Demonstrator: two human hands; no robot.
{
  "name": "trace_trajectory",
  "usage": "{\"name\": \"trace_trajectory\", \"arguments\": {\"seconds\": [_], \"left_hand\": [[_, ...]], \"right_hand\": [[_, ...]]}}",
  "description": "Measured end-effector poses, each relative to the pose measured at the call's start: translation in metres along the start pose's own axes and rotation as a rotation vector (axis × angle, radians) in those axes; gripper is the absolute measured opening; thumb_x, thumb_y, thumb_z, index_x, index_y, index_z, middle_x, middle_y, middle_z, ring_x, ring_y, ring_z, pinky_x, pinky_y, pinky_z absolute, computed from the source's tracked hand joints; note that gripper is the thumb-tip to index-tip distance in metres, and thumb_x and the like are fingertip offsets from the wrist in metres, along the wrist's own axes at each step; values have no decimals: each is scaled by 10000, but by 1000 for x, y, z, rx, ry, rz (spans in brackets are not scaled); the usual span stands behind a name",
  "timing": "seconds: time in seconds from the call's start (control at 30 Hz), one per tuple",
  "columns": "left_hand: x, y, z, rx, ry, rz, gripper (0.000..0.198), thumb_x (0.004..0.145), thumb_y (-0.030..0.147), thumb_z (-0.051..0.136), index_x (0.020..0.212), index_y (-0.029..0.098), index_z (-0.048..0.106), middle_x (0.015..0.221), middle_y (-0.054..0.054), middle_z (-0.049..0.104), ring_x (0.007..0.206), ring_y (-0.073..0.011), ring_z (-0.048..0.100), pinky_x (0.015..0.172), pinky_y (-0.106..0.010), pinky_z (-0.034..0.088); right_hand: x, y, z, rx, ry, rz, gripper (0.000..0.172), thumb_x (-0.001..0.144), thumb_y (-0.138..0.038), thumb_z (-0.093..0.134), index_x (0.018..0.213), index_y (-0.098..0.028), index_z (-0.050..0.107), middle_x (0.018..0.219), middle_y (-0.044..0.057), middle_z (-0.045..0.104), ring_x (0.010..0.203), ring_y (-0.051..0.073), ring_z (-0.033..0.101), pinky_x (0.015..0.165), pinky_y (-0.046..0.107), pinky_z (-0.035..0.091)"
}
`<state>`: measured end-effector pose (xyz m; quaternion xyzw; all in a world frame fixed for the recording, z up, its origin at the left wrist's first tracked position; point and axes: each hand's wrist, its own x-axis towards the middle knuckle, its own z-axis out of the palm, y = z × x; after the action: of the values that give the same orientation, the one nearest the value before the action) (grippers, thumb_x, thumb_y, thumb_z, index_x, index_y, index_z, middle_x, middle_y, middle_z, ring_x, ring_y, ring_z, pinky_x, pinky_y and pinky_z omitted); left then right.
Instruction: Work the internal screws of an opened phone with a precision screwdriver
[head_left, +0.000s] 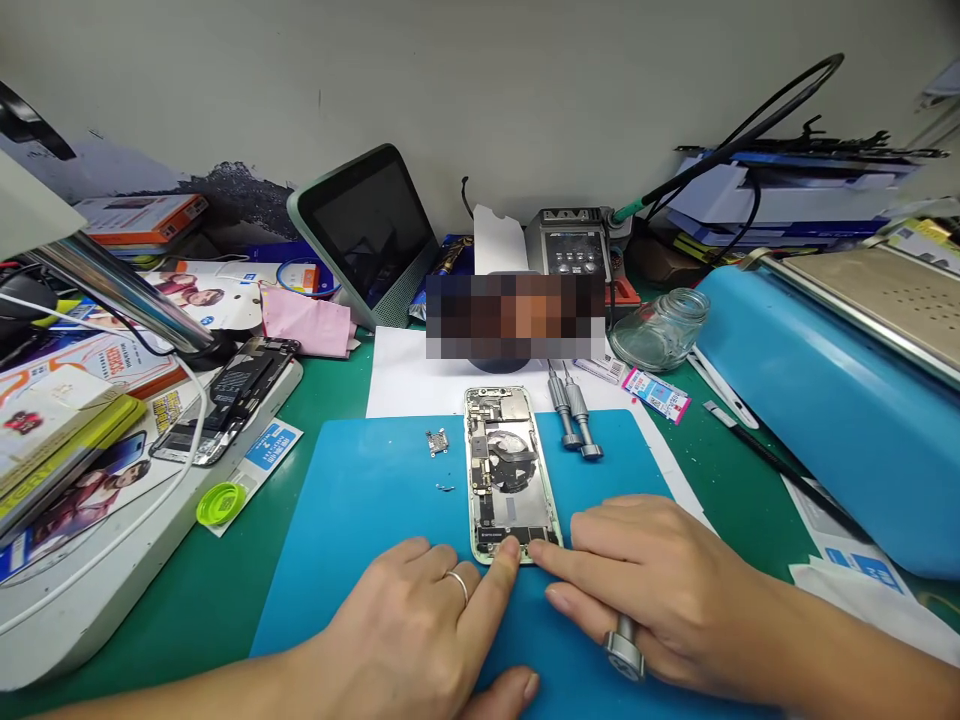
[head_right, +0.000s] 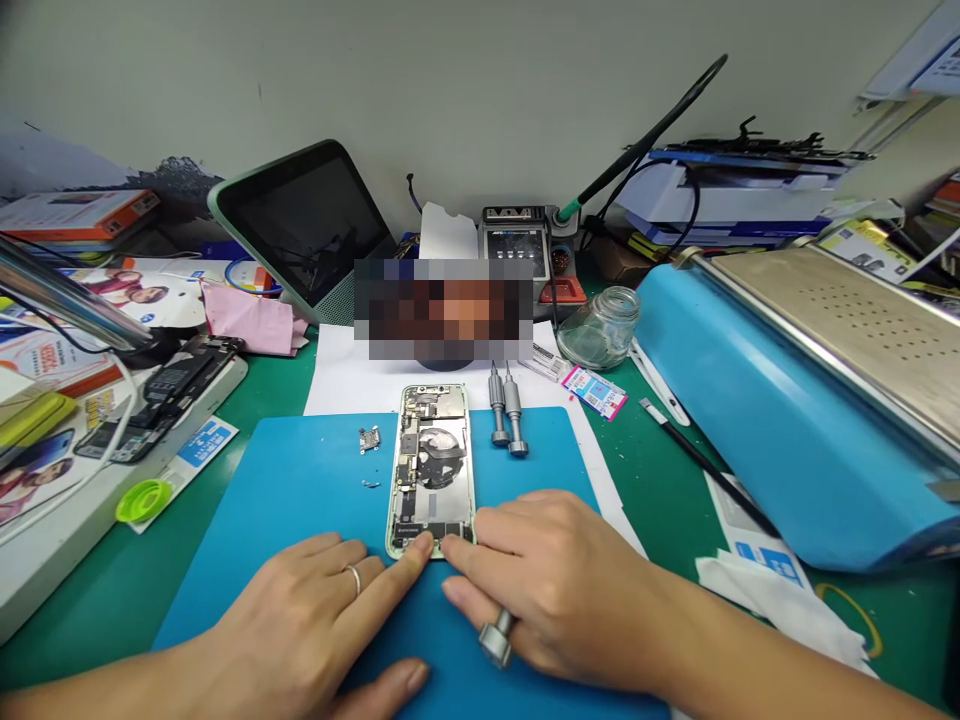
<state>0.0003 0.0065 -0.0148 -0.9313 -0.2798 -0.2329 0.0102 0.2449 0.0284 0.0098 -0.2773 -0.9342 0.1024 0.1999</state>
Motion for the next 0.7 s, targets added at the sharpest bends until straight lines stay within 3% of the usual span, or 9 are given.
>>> {"name": "trace_trajectory", "arguments": {"seconds": [0.2, 0.7], "left_hand": [[0, 0, 1, -10, 12, 0, 464, 1047, 388, 338, 1239, 31, 565, 621, 4, 633, 485, -173, 610, 419, -334, 412], [0, 1, 3, -5, 0, -18, 441, 1024, 357, 365, 1246, 32, 565, 641, -5, 643, 496, -187, 610, 421, -345, 421]], "right_hand": [[0, -1, -1, 10, -14, 24, 239, 1032, -243, 493, 1148, -178, 692, 716, -9, 643, 586, 125, 554, 567, 290, 376], [0, -1, 0, 15, -33, 40, 241, 1023, -252, 516, 1178, -171, 682, 736, -3, 663, 605, 130, 586, 573, 283, 413]]}}
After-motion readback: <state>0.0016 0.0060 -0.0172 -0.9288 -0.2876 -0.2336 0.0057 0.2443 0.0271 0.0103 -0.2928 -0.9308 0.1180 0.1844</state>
